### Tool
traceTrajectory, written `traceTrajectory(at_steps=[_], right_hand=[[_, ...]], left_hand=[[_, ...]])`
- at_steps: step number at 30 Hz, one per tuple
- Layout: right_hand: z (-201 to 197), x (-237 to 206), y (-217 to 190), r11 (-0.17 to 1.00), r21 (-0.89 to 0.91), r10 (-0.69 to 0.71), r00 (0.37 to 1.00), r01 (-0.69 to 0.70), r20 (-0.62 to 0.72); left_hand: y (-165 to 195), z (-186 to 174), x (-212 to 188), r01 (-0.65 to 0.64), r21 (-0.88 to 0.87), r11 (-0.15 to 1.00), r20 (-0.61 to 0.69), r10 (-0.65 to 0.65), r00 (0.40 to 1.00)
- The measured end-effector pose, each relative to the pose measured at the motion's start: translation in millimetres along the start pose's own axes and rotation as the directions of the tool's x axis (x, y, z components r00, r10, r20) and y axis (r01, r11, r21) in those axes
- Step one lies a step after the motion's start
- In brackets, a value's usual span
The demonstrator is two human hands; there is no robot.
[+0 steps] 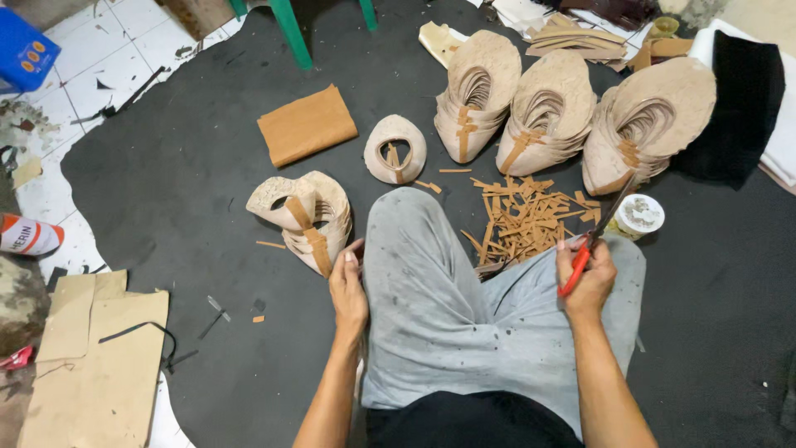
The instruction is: The person sits on the floor of a workshop among stacks of layered shoe upper components bundled with tape. They pick up each bundle, cut the tape strap with scissors, separate the layers, and set the bundle back on the floor with the others.
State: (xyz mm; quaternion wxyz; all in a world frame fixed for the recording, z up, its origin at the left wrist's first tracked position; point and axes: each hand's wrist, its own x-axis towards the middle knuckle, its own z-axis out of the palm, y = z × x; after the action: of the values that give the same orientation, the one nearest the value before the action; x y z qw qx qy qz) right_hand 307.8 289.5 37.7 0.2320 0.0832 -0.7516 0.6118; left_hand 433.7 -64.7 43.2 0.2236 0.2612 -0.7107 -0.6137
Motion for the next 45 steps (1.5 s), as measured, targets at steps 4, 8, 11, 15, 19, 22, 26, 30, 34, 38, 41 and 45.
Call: traceTrajectory(at_steps=[4,8,11,15,19,22,26,30,34,38,41,45], right_hand=[[-13.8,-8.0,-31.1,0.993,0.031,0.113,0.993,-0.112,-0.025],[-31.2,-19.2,-51.3,0.99,0.099,0.107,0.991,-0.099,-0.08],[-40.6,-25.0,-56.2,0.99,0.135,0.052,0.994,-0.039,-0.095],[-40.1,-26.3,-49.8,0.984,0.17,0.077,0.991,-0.058,-0.11],[-30.6,-20.9,-35.1,0.998,0.048,0.058,0.99,-0.052,-0.131],[-30.1,-16.2,-26.3,0.997,-0.001,0.079,0.986,-0.08,-0.146],[-29.3,-14.1,-15.4,0.976,0.087,0.215,0.958,-0.202,-0.189],[-25.2,-13.2,-3.6,0.975,-0.003,0.217,0.958,-0.222,-0.186],[-17.8,-4.8,9.0,0.958,0.067,0.287,0.945,-0.28,-0.155],[-15.0,-1.0,16.0,0.929,-0.033,0.361,0.923,-0.369,-0.135],[-16.3,-2.2,18.8,0.931,-0.047,0.353,0.924,-0.363,-0.149],[-18.0,-4.7,23.1,0.936,0.017,0.351,0.928,-0.351,-0.129]], left_hand=[[-57.1,-1.3,21.5,0.023,-0.229,0.973,0.143,0.011,0.99],[-81.9,-13.0,36.0,-0.039,-0.006,0.999,0.062,0.039,0.997],[-69.1,-27.7,63.7,-0.184,0.182,0.966,-0.056,0.197,0.979],[-40.9,-47.5,128.5,-0.284,0.502,0.817,-0.092,0.377,0.922],[-32.0,-59.1,188.7,-0.316,0.715,0.624,-0.049,0.496,0.867],[-36.8,-60.8,214.6,-0.283,0.877,0.388,0.036,0.534,0.845],[-35.8,-69.4,227.8,-0.156,0.938,0.31,0.146,0.054,0.988],[20.1,-70.8,211.4,-0.261,0.718,0.645,0.012,0.363,0.932],[103.2,-36.3,190.7,-0.279,-0.067,0.958,0.009,0.28,0.96],[155.4,30.7,168.3,-0.168,-0.699,0.696,0.065,0.295,0.953],[177.9,90.6,151.9,0.114,-0.88,0.462,0.277,0.303,0.912],[194.0,170.2,121.7,0.395,-0.879,0.268,0.467,0.314,0.827]])
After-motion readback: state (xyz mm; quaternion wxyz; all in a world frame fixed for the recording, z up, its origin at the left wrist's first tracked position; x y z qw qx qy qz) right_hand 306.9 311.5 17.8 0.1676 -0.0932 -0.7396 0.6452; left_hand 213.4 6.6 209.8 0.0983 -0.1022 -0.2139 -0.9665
